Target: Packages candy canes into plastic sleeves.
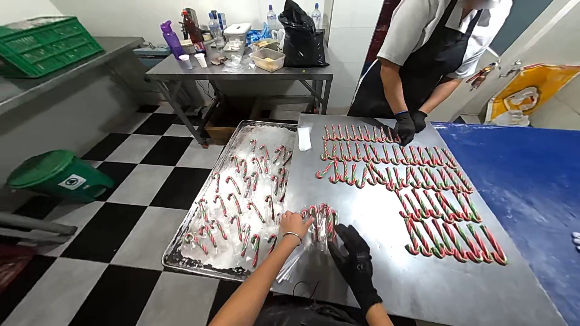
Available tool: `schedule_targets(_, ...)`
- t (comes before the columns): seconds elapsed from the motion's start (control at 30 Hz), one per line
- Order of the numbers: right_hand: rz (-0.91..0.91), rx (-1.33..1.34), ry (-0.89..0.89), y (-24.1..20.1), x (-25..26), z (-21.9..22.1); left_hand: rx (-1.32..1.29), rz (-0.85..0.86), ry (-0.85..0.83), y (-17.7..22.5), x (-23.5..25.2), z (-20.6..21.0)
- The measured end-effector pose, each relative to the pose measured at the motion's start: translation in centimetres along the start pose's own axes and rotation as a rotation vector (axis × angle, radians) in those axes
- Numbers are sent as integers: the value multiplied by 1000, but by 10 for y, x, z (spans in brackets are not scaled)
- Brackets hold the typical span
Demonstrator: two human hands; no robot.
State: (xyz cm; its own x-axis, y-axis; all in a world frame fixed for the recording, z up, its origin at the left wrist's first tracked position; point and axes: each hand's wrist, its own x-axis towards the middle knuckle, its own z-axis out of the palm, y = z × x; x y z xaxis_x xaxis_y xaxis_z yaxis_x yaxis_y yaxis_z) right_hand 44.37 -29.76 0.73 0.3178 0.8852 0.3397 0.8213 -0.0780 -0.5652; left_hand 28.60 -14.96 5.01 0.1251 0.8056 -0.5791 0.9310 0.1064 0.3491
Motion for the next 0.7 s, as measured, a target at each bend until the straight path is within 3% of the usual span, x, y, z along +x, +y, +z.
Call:
schedule_targets(0.07, 37, -221, -2, 1, 17, -8, 6, -15, -10, 13, 0, 3)
schedule_targets(0.2, 278, -411, -344, -15, 66, 14, 41, -39, -35, 37, 6, 16)
schedule_targets(0.37, 459, -231, -463, -32, 92, 9, -222, 77, 11, 59, 15, 30)
schedule_targets(0.6, 553, 189, -243, 0, 117, 36, -785, 140, -47, 65, 43, 42)
schedule_targets(0.7, 530, 428, -118, -2, 130, 45, -942, 251, -8, 64, 51, 35)
